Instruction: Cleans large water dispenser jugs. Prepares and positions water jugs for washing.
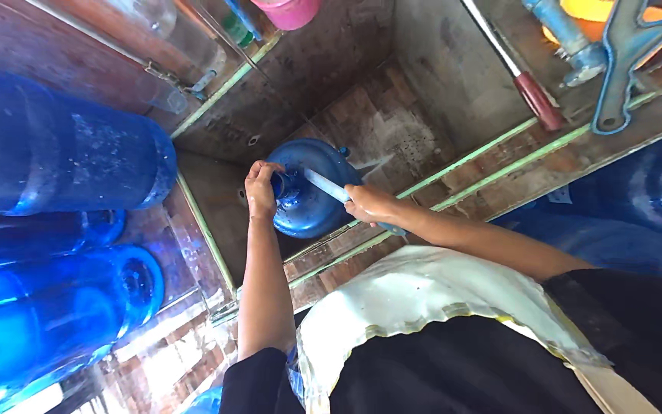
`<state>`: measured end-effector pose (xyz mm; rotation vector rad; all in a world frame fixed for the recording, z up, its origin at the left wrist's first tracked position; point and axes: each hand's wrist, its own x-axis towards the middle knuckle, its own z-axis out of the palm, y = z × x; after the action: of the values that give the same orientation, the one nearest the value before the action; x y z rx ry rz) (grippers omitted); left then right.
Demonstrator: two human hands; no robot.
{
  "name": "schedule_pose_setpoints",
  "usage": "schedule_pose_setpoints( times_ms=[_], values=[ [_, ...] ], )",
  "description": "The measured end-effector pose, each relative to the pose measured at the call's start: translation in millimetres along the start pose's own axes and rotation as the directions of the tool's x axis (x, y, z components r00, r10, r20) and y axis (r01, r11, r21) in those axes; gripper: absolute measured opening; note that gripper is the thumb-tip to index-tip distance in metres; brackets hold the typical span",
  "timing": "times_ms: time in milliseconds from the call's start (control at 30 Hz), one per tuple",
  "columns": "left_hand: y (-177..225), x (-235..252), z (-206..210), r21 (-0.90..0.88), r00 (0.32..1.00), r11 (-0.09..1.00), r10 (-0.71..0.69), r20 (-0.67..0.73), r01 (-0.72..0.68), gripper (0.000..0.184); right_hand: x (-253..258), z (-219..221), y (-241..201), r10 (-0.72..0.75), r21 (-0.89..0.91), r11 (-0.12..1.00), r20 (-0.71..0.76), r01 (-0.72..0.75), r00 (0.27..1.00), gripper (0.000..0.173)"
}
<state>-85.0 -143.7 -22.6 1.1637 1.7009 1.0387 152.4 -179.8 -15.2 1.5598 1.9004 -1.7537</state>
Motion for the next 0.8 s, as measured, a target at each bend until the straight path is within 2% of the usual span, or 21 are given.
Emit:
schedule_pose_setpoints(
  times_ms=[67,133,367,800],
  values=[
    [2.2,-1.4,1.6,0.022,0.999,0.999,-0.036,-0.032,0.036,0.023,-8.7,8.8,9.3,-0.073,0.018,0.997,-0.090,0.075,0.993,0.025],
    [3.6,-3.9,4.2,0.020,0.996,0.998,-0.066,-0.064,0.068,0.026,-29.1,-4.2,-7.6,-0.047,-0.019,0.999,-0.022,0.047,0.999,0.024],
    [0.7,-0.8,7.4,-0.077,0.991,0.994,-0.085,-0.099,0.077,0.022,-45.0,-8.5,-27.9,-0.057,-0.007,0.998,-0.084,0.056,0.995,0.022],
    [-0.5,0.2,10.1,-0.154,0.995,0.987,-0.053,-0.089,0.039,0.024,-51.2,-3.0,-67.1,0.166,-0.076,0.982,-0.081,-0.172,0.983,0.021]
  ],
)
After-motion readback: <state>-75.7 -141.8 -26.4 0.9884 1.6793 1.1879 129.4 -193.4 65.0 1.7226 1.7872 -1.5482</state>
